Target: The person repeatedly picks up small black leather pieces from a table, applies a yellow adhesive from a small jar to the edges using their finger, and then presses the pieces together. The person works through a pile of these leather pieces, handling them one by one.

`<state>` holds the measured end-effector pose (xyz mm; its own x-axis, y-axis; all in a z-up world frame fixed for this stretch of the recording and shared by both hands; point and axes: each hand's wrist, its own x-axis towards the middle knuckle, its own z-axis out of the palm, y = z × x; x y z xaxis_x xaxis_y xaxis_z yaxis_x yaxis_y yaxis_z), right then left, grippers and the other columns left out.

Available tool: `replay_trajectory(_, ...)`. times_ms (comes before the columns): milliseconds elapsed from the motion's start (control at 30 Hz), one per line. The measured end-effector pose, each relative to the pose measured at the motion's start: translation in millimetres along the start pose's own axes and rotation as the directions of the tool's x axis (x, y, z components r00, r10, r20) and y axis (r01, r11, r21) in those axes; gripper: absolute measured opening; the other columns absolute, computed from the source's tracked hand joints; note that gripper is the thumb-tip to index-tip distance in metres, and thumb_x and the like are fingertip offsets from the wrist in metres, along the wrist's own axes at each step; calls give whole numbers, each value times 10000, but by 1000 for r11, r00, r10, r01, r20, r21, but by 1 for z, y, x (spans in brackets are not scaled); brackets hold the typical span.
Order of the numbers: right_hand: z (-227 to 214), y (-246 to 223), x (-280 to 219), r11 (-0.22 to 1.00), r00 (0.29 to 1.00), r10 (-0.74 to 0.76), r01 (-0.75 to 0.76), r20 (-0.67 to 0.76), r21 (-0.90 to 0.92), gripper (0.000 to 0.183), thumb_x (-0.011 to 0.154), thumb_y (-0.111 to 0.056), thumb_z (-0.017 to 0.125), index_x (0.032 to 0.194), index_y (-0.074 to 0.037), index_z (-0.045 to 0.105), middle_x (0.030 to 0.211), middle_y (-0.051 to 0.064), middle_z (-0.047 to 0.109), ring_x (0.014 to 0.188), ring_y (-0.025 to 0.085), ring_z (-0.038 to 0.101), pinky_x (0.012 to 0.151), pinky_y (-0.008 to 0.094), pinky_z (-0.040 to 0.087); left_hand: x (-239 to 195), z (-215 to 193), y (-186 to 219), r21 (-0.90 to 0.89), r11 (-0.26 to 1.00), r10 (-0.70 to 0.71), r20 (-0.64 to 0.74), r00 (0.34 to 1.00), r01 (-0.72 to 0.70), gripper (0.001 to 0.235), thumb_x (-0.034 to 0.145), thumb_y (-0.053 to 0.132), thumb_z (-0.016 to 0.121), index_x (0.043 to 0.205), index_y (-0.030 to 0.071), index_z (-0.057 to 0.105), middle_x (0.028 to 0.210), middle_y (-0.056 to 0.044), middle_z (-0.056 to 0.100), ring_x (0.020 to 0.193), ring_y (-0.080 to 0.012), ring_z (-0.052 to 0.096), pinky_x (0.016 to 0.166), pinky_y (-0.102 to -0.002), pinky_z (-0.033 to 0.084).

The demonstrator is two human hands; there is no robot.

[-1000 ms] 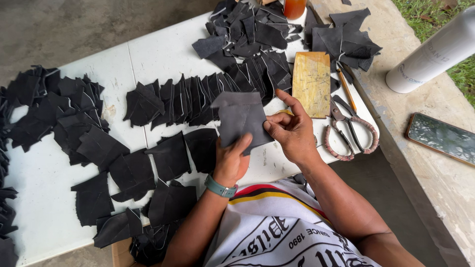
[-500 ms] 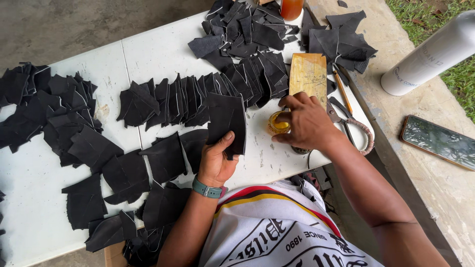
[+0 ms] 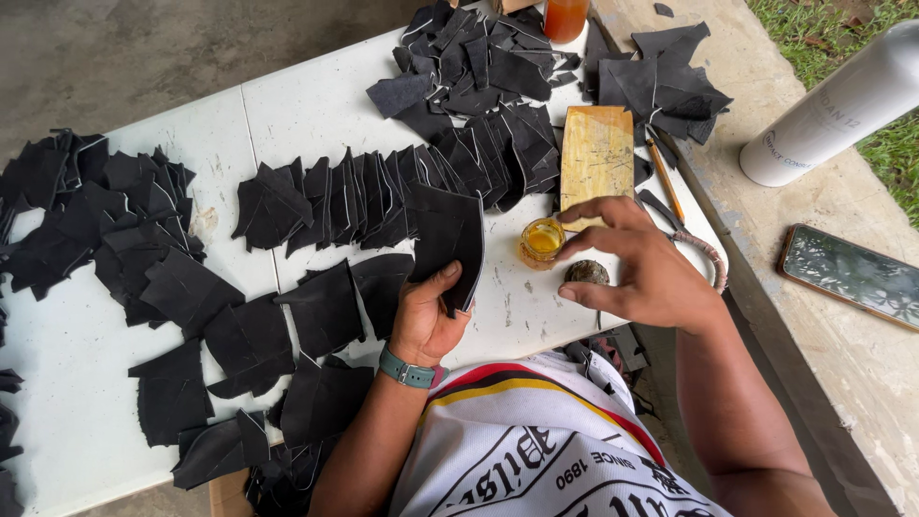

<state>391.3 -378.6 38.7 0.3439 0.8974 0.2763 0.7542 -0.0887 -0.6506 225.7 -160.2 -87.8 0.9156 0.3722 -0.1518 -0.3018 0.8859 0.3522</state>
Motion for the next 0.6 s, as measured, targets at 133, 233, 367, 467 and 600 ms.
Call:
replay_trajectory(133,7,-15,2,921,983,-116,159,-141,355,483,869,-308,757,1310,-130,676,1527,192,455,1381,346,514,1173,443,413,1,-13,-6,-72,994,-76,12,997,77,149,960,-53,668,1100,-11,698,1053,-113,748,938,-198,747,834,-291,629)
replay_trajectory(233,14,-22,15,960,974,-168,196,-149,200,558,862,-340,721,1378,-137,656,1576,214,404,1407,372,478,1175,455,401,-1,-19,-8,-81,991,-110,8,994,110,86,984,-37,672,1067,-32,697,975,-117,747,820,-180,742,694,-264,627)
replay_trajectory(367,23,-14,31,984,948,-179,176,-264,-35,556,903,-346,689,1421,-149,653,1604,229,379,1506,413,394,1260,505,332,-1,-19,-4,-35,988,-151,-47,987,149,111,971,-4,631,1059,-50,681,943,-151,736,799,-185,746,630,-221,601)
replay_trajectory(467,25,-14,22,973,941,-211,228,-266,34,543,897,-319,654,1422,-179,641,1606,232,375,1531,417,387,1259,499,348,-3,-18,-4,-50,982,-178,58,982,181,142,1002,54,619,1073,-50,684,925,-173,733,704,-170,715,591,-241,598)
replay_trajectory(600,32,-13,24,968,935,-237,205,-264,-146,569,876,-309,682,1424,-162,648,1579,252,377,1465,422,402,1235,520,346,-4,-22,-3,-90,970,-213,122,969,225,178,1042,57,599,1135,-75,674,938,-182,723,676,-160,696,577,-234,589)
